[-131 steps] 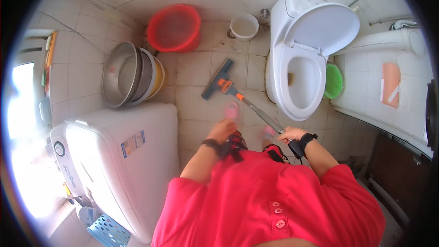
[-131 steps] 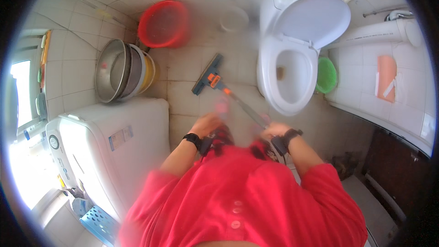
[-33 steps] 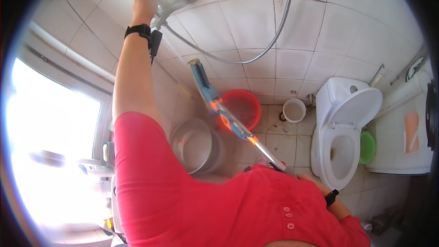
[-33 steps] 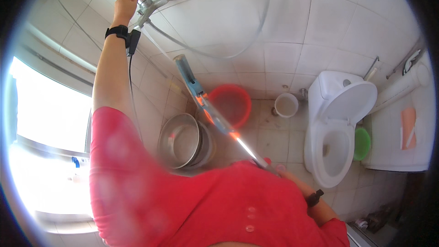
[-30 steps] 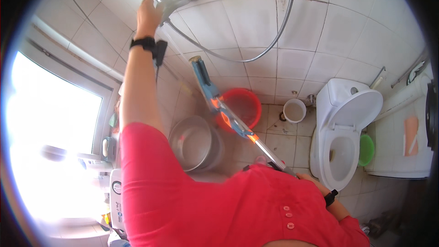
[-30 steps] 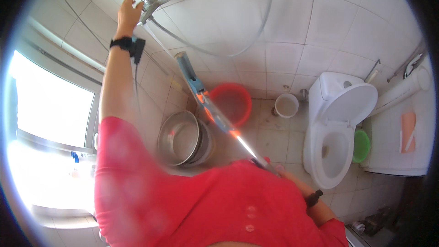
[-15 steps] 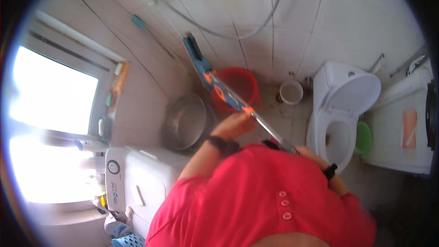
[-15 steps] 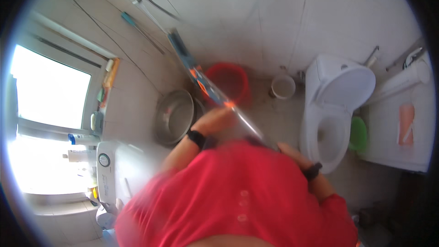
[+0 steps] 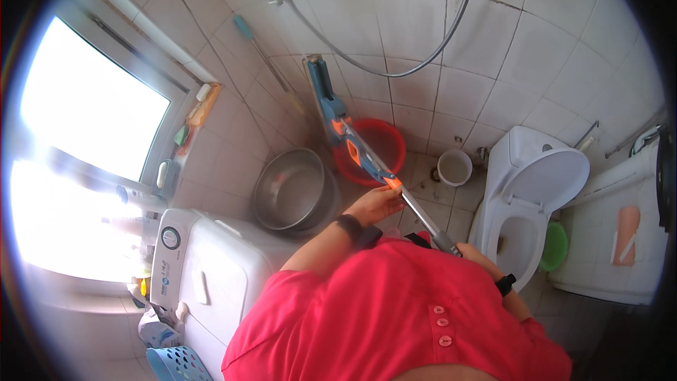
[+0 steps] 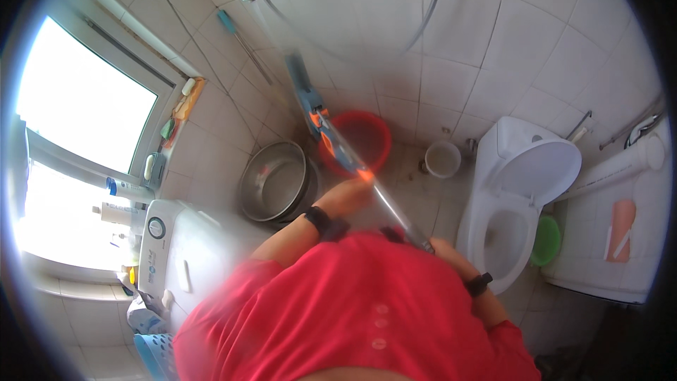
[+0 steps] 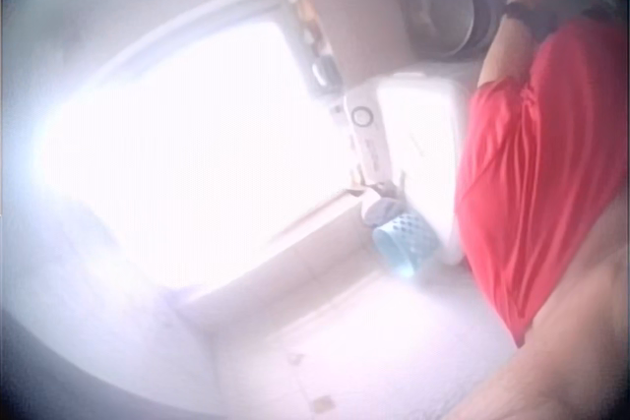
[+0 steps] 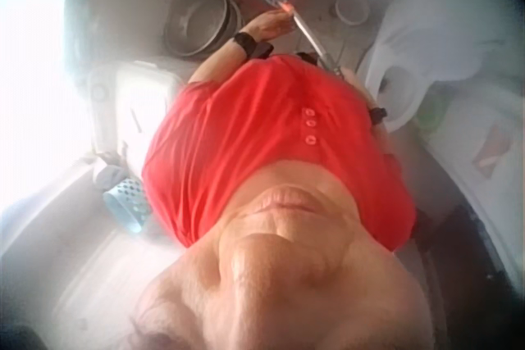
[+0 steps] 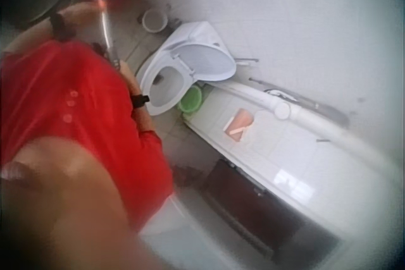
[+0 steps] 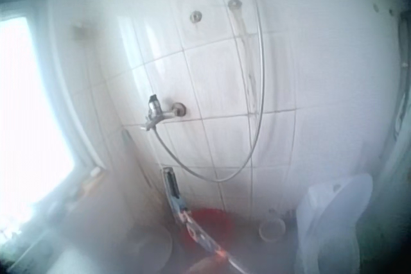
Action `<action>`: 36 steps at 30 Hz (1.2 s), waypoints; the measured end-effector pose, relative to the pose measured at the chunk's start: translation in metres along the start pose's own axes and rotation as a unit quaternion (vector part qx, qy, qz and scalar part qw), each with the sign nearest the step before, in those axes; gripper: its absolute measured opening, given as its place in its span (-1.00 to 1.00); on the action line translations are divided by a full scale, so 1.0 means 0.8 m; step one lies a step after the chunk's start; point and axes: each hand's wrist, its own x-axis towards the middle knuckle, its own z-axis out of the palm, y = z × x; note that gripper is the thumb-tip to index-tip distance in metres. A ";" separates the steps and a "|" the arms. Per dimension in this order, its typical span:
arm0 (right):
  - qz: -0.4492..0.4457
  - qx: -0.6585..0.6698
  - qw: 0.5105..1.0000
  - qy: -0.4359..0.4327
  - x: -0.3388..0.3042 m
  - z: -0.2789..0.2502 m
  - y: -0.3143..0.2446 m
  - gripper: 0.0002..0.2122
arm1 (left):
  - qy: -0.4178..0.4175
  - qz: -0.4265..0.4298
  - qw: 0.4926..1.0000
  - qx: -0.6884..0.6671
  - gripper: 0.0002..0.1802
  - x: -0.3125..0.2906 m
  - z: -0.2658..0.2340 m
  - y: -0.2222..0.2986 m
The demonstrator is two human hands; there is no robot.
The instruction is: The person mops the floor in several rooms using a squeegee-style mop, starting in a bedroom and moving through a hallway into a bathroom.
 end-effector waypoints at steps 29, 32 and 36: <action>0.012 0.051 0.998 0.018 -0.044 -0.018 -0.086 -0.71 | 0.048 0.085 0.985 0.142 -0.70 -0.033 0.047 0.013; 0.006 0.064 0.998 0.027 -0.042 -0.015 -0.082 -0.71 | 0.046 0.091 0.987 0.128 -0.72 -0.034 0.048 0.013; 0.007 0.061 0.998 0.019 -0.047 -0.020 -0.102 -0.72 | 0.016 0.142 0.966 0.216 -0.75 -0.031 0.037 0.012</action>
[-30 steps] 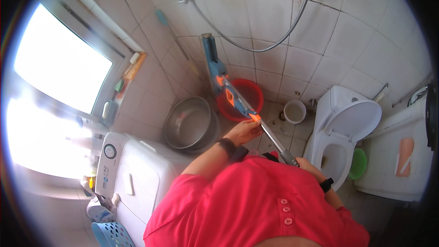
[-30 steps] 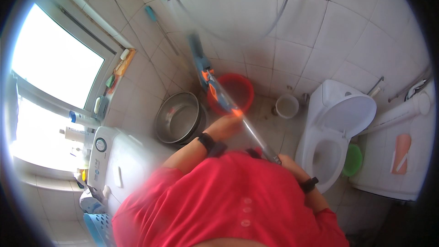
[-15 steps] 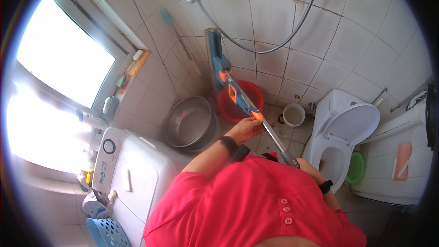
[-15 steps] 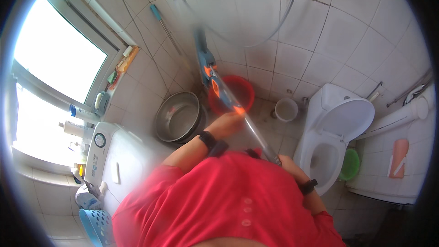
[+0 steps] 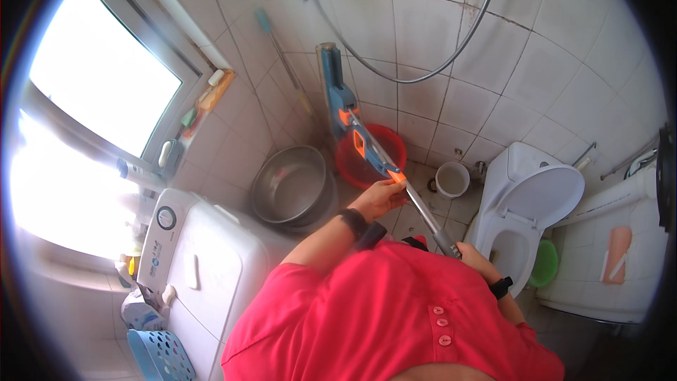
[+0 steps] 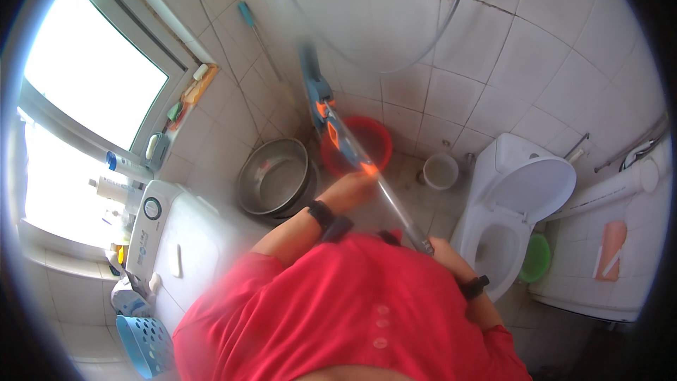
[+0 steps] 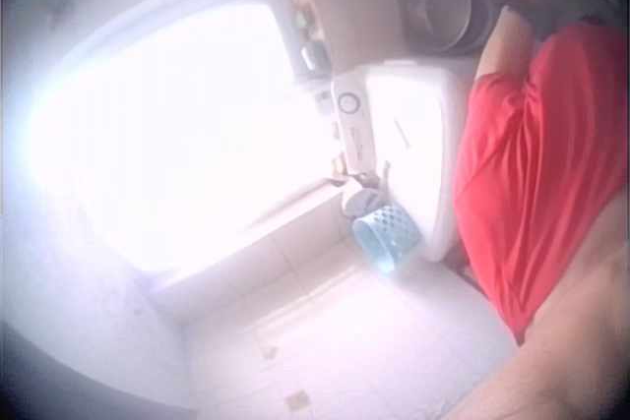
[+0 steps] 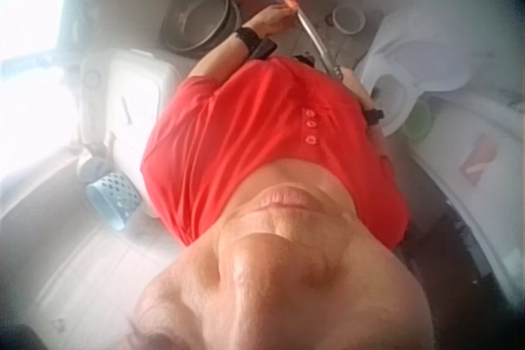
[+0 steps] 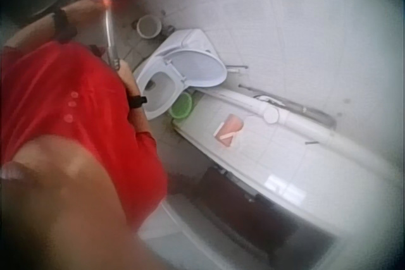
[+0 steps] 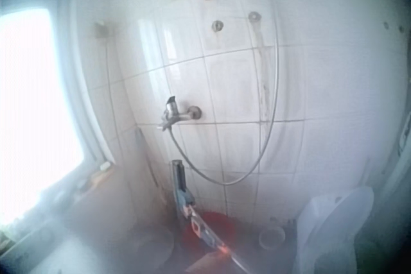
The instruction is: The person mops the floor in several rooms using a squeegee-style mop, starting in a bedroom and moving through a hallway into a bathroom.
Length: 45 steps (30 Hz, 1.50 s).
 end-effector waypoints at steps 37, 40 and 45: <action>0.050 -0.105 0.993 0.027 -0.015 -0.023 -0.028 -0.66 | -0.002 -0.091 0.871 -0.483 -0.68 0.092 0.047 -0.081; 0.082 -0.071 0.993 0.037 -0.014 -0.014 -0.013 -0.68 | -0.002 -0.105 0.872 -0.478 -0.69 0.085 0.049 -0.069; 0.059 0.002 0.998 0.007 -0.015 -0.011 -0.009 -0.60 | -0.036 -0.109 0.876 -0.469 -0.68 0.090 0.039 -0.071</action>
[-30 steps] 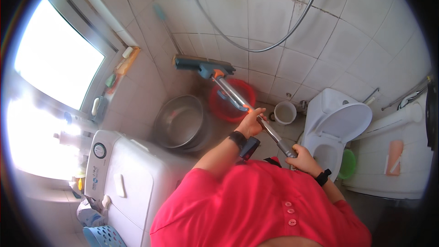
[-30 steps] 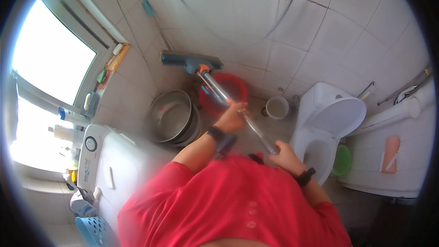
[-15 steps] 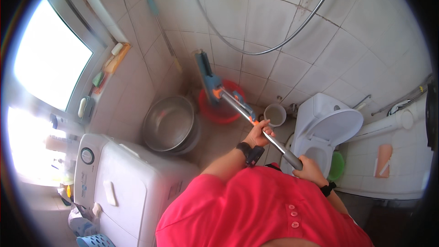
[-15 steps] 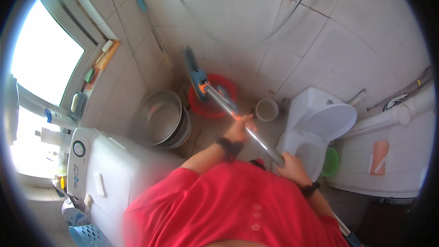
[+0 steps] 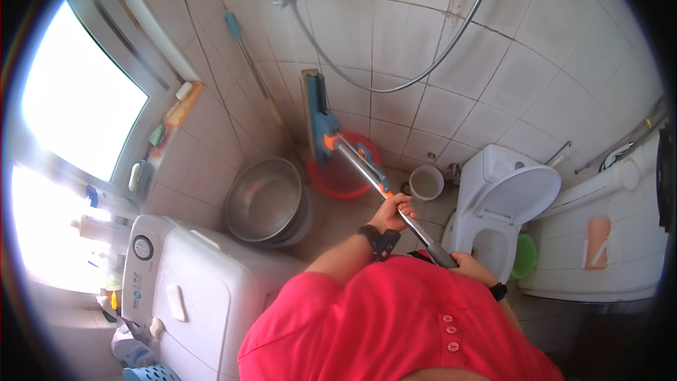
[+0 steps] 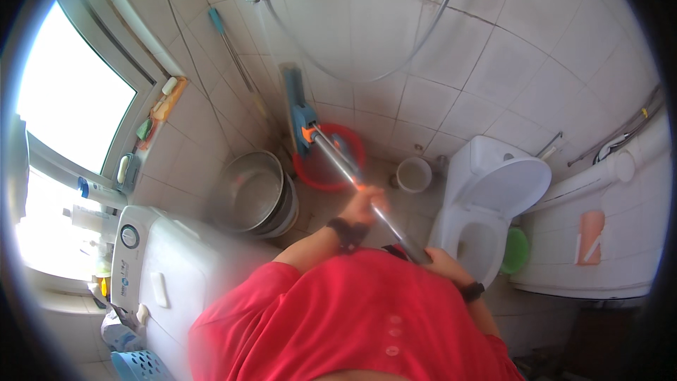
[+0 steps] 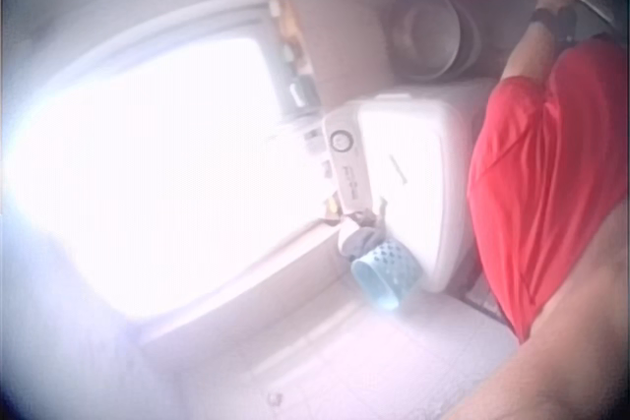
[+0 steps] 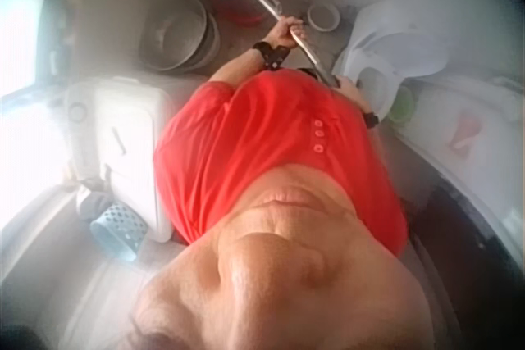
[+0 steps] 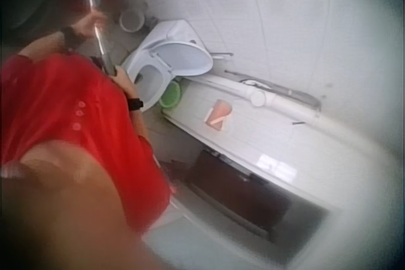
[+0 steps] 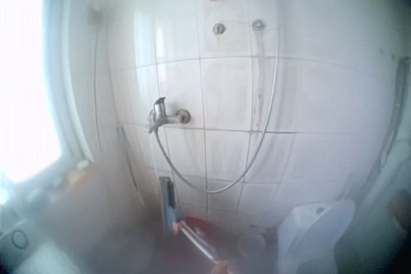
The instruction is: The person mops the floor in several rooms using a squeegee-style mop, starting in a bedroom and moving through a hallway into a bathroom.
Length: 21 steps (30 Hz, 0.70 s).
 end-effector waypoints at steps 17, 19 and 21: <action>-0.031 0.068 0.995 -0.060 0.026 0.000 0.054 -0.61 | 0.029 0.009 0.999 0.029 -0.68 -0.019 0.024 0.006; -0.046 0.069 0.995 -0.047 0.027 0.001 0.061 -0.59 | 0.037 0.009 0.999 0.023 -0.68 -0.020 0.029 0.003; -0.042 0.057 0.996 -0.047 0.027 0.000 0.062 -0.61 | 0.009 0.024 0.999 0.043 -0.68 -0.026 0.027 0.002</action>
